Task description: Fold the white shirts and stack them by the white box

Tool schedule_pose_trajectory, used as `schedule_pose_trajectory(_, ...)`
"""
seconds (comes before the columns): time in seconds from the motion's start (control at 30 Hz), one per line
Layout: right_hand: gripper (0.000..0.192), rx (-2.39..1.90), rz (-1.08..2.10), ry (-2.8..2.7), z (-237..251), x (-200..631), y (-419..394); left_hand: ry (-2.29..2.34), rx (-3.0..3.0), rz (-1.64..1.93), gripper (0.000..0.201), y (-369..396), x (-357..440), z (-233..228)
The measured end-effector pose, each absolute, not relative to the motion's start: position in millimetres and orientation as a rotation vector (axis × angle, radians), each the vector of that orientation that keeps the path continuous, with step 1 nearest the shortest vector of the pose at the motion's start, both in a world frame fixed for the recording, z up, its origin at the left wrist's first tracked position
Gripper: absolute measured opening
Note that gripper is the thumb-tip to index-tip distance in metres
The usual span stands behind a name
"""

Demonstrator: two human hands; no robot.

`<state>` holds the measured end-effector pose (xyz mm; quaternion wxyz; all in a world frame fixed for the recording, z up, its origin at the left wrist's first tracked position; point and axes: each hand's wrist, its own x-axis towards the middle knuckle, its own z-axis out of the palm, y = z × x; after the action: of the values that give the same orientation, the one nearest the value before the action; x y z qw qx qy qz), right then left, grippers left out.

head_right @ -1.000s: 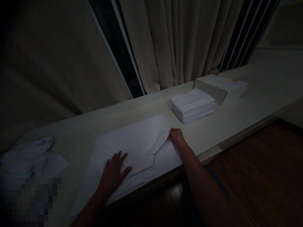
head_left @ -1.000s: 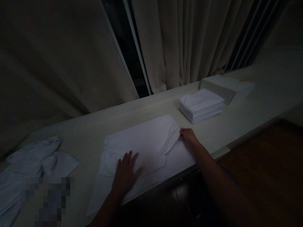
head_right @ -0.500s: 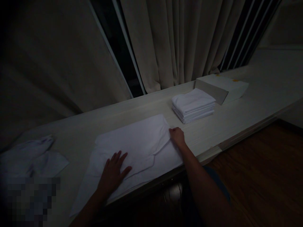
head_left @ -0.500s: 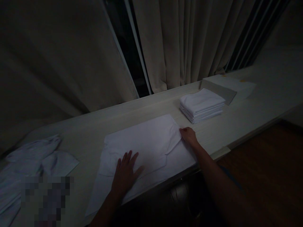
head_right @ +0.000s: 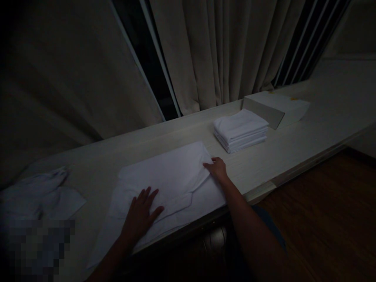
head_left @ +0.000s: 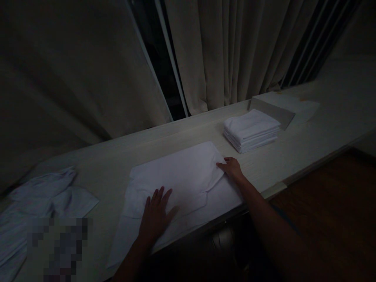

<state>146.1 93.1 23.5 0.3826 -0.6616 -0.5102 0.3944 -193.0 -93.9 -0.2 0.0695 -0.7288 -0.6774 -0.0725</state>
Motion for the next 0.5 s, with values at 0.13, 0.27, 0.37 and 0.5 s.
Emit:
schedule_pose_trajectory(0.13, 0.045, -1.596, 1.152, -1.135, 21.7, 140.2, 93.2, -2.046, -2.188, -0.195, 0.068, -93.5, -192.9, 0.3)
schedule_pose_trajectory(0.27, 0.036, -1.489, 1.266, -1.061, 23.1, 129.9, 89.2, -2.051, -2.196, -0.171, 0.069, -93.7, -193.1, 1.2)
schedule_pose_trajectory(0.37, 0.024, -1.441, 1.354, -1.061, 25.4, 124.2, 85.6, -2.048, -2.203, -0.179, 0.068, -94.1, -192.6, 2.4)
schedule_pose_trajectory(0.5, 0.016, -1.489, 1.38, -1.084, 26.0, 123.7, 85.0, -2.049, -2.199, -0.182, 0.067, -94.6, -191.9, 3.1)
